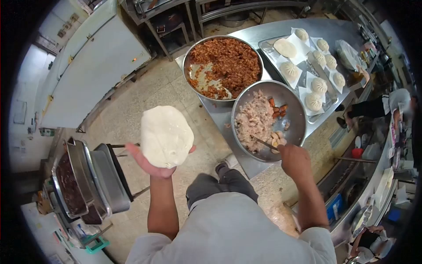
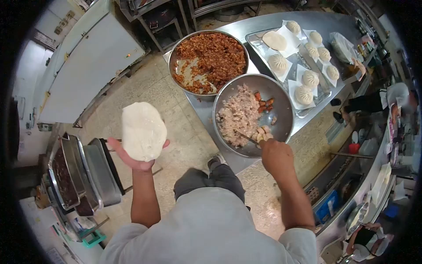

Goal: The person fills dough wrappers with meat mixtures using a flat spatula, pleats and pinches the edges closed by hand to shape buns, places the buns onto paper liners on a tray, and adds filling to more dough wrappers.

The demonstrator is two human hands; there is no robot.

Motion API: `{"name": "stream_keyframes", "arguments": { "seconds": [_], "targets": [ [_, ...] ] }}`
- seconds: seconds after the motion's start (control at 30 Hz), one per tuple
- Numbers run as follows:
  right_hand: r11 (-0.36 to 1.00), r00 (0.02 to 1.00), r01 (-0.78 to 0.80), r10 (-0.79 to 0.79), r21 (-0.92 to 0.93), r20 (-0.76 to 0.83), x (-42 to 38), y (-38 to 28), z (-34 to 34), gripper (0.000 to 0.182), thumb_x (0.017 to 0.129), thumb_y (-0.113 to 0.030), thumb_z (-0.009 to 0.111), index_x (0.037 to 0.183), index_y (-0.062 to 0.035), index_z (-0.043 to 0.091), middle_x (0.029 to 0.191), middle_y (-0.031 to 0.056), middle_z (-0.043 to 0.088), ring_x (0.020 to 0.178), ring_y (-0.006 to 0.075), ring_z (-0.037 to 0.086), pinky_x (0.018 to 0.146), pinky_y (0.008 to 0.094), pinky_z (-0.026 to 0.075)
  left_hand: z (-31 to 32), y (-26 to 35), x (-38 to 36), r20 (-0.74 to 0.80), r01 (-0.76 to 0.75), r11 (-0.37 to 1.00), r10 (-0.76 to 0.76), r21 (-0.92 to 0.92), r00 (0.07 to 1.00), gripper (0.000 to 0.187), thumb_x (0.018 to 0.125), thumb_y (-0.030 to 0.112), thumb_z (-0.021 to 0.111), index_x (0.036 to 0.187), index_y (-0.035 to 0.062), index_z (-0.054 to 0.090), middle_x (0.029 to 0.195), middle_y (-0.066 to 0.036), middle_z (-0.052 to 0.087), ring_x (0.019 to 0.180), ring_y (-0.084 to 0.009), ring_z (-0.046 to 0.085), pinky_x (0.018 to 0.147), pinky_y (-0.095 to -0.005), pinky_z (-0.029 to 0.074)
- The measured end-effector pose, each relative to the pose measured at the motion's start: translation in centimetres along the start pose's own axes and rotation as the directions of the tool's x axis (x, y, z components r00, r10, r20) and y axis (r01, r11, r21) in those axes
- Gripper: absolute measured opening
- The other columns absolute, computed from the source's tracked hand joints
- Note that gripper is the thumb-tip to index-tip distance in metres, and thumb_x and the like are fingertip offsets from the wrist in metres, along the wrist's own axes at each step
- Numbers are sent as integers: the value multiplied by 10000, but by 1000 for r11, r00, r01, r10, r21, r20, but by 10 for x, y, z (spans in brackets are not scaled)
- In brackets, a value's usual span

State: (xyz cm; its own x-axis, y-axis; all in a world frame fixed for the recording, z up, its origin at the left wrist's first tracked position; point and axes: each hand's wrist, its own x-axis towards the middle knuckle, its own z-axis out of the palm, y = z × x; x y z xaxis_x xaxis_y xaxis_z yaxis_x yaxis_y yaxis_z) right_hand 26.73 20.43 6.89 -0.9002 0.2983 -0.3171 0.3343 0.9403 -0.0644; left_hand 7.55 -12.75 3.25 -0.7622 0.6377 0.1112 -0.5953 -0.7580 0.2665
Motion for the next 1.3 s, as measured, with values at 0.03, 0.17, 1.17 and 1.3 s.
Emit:
{"name": "stream_keyframes", "arguments": {
  "seconds": [0.03,0.17,1.17,1.3],
  "targets": [
    [998,996,37,-33,-49,82,5,3,2,187,852,-59,518,942,-63,682,930,166,678,780,348,695,650,472,539,-6,10,8,-4,8,1000,-8,19,1000,1051,822,770,531,1580,152,146,1607,-182,211,1415,-518,269,971,-829,281],
    [992,990,-114,110,-54,-86,-16,9,-54,233,810,-1,538,974,-85,681,865,137,650,798,383,651,715,479,518,-1,30,41,-17,192,976,-191,105,981,1067,790,818,514,1569,163,194,1593,-166,256,1381,-494,355,971,-802,326],
    [246,240,-882,969,401,-66,79,-203,26,259,921,6,463,1094,-11,655,935,248,639,871,405,631,776,442,495,-172,175,310,-60,712,698,-709,80,702,827,882,595,593,1489,78,375,1478,-172,461,1339,-382,466,1113,-581,360],
    [404,245,-718,909,567,-337,97,-222,-5,249,884,25,474,1040,-6,666,891,235,635,902,432,619,754,449,490,-191,185,313,-82,700,713,-700,-41,709,818,875,569,617,1468,52,394,1458,-177,480,1314,-391,489,1103,-585,372]
  ]
}}
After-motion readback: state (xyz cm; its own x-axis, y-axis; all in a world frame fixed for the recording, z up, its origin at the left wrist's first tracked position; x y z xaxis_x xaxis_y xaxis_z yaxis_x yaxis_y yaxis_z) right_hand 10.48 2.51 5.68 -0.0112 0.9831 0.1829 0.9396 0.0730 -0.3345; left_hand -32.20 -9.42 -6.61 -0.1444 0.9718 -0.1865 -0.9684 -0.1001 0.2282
